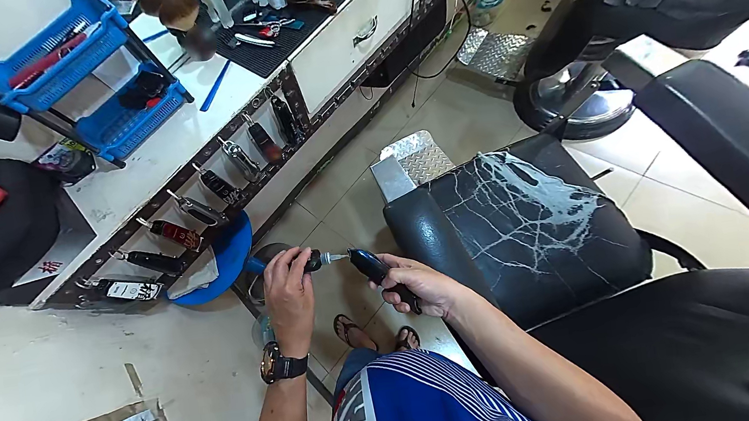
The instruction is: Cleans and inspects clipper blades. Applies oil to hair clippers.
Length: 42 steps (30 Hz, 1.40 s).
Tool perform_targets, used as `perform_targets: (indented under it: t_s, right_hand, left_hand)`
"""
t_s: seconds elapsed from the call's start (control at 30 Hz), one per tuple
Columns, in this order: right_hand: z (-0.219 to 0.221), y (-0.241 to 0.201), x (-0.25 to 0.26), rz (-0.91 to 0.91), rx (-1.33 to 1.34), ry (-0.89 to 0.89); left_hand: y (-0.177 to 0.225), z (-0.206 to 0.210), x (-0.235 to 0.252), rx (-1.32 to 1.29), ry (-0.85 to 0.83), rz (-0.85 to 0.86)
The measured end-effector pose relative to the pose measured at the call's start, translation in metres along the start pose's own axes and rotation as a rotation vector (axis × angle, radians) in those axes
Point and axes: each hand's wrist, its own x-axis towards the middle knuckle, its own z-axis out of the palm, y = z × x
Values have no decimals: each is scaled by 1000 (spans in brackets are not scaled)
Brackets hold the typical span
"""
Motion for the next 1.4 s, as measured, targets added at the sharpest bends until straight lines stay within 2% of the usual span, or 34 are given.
perform_targets:
  t_s: [1.17, 1.27, 1.4]
  right_hand:
    - [-8, 3, 12, 25, -5, -11]
    - [-10, 3, 14, 12, 16, -39]
    - [-16, 1, 16, -19, 49, -124]
  left_hand:
    - [4, -3, 3, 144, 9, 59]
    - [-1, -3, 5, 77, -5, -4]
    - [-16, -6, 14, -257, -37, -235]
